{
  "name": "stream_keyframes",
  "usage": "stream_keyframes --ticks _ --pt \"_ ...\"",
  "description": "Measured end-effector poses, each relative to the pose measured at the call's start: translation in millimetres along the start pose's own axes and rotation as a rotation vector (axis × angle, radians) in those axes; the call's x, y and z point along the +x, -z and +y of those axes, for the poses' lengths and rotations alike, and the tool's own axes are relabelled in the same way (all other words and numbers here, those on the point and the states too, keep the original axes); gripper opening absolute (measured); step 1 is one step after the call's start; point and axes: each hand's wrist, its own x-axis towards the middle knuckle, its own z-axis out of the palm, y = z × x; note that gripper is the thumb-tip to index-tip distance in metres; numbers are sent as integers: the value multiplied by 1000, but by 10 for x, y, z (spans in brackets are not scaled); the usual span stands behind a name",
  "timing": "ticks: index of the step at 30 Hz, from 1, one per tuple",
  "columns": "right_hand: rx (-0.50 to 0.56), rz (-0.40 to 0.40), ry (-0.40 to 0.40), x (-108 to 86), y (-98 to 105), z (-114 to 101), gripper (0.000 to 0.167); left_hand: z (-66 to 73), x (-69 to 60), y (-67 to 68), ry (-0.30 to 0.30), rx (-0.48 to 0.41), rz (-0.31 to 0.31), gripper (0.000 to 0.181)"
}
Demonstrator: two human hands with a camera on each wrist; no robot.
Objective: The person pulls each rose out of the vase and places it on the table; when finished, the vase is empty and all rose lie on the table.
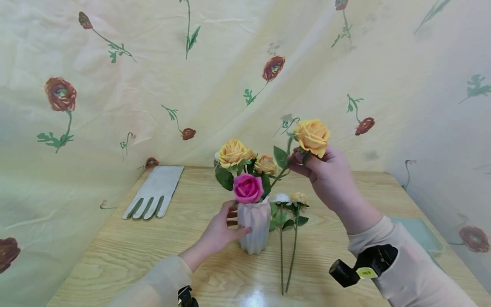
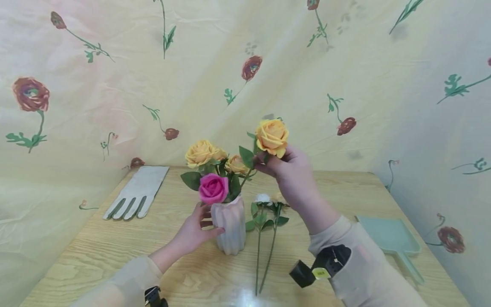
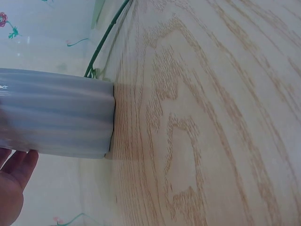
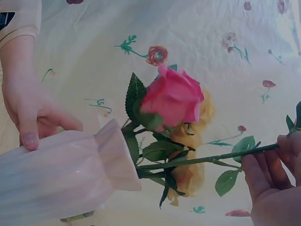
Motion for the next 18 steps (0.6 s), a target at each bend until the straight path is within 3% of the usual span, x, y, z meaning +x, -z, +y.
stream_keyframes --ticks 5,11,18 --pt "125 10 51 5 93 -61 29 1 -6 -4 -10 -11 -1 74" --pt "272 73 102 -3 216 -121 15 3 -7 -5 -16 -10 -3 73" --pt "373 137 145 8 351 -158 10 -2 -2 -1 -25 -6 -7 70"
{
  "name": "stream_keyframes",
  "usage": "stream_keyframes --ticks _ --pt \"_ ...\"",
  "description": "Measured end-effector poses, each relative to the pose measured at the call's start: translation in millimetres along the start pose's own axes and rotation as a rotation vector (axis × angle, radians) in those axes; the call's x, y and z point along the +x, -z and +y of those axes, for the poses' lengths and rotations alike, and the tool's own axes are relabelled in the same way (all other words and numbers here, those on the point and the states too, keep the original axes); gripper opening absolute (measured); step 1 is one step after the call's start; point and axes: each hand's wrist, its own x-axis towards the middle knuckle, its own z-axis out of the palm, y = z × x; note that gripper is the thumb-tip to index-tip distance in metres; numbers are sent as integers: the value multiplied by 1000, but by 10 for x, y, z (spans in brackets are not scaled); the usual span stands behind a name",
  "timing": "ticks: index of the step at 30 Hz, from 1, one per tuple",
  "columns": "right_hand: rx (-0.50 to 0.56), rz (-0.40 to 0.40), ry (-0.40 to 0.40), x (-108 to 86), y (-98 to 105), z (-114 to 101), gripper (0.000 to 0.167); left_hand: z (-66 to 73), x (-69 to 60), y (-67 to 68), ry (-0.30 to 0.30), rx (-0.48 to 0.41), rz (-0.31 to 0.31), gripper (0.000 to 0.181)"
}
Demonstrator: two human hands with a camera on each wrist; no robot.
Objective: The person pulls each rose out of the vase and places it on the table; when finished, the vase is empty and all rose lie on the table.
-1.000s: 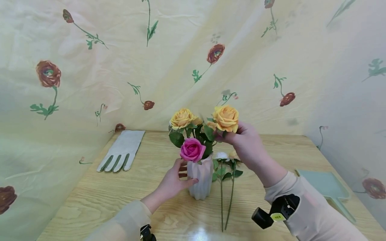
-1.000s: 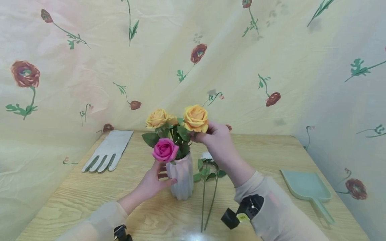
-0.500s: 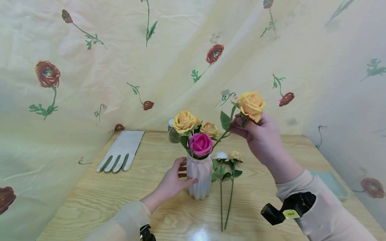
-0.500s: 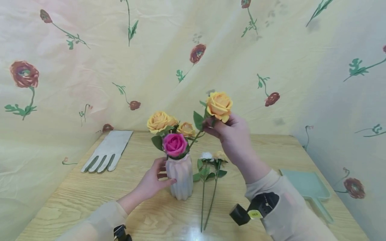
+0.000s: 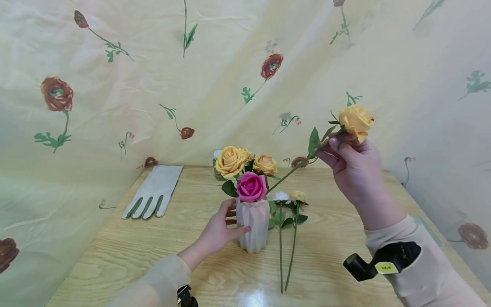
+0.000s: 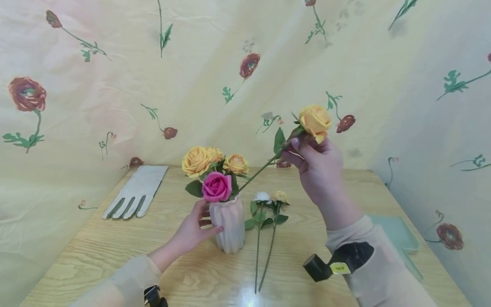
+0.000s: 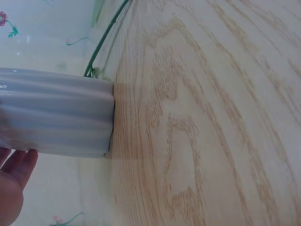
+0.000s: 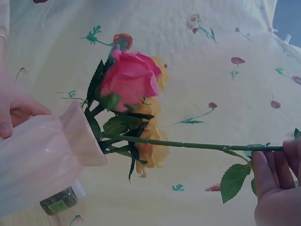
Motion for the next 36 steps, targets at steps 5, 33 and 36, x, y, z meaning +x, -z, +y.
stream_keyframes --ticks 5,33,36 --pt "76 42 4 31 114 -52 11 -4 2 0 0 2 2 70" --pt "99 406 -198 -37 1071 36 5 -22 2 -8 29 24 11 71" --pt "56 402 -224 -77 1150 106 8 -25 4 -7 30 20 11 72"
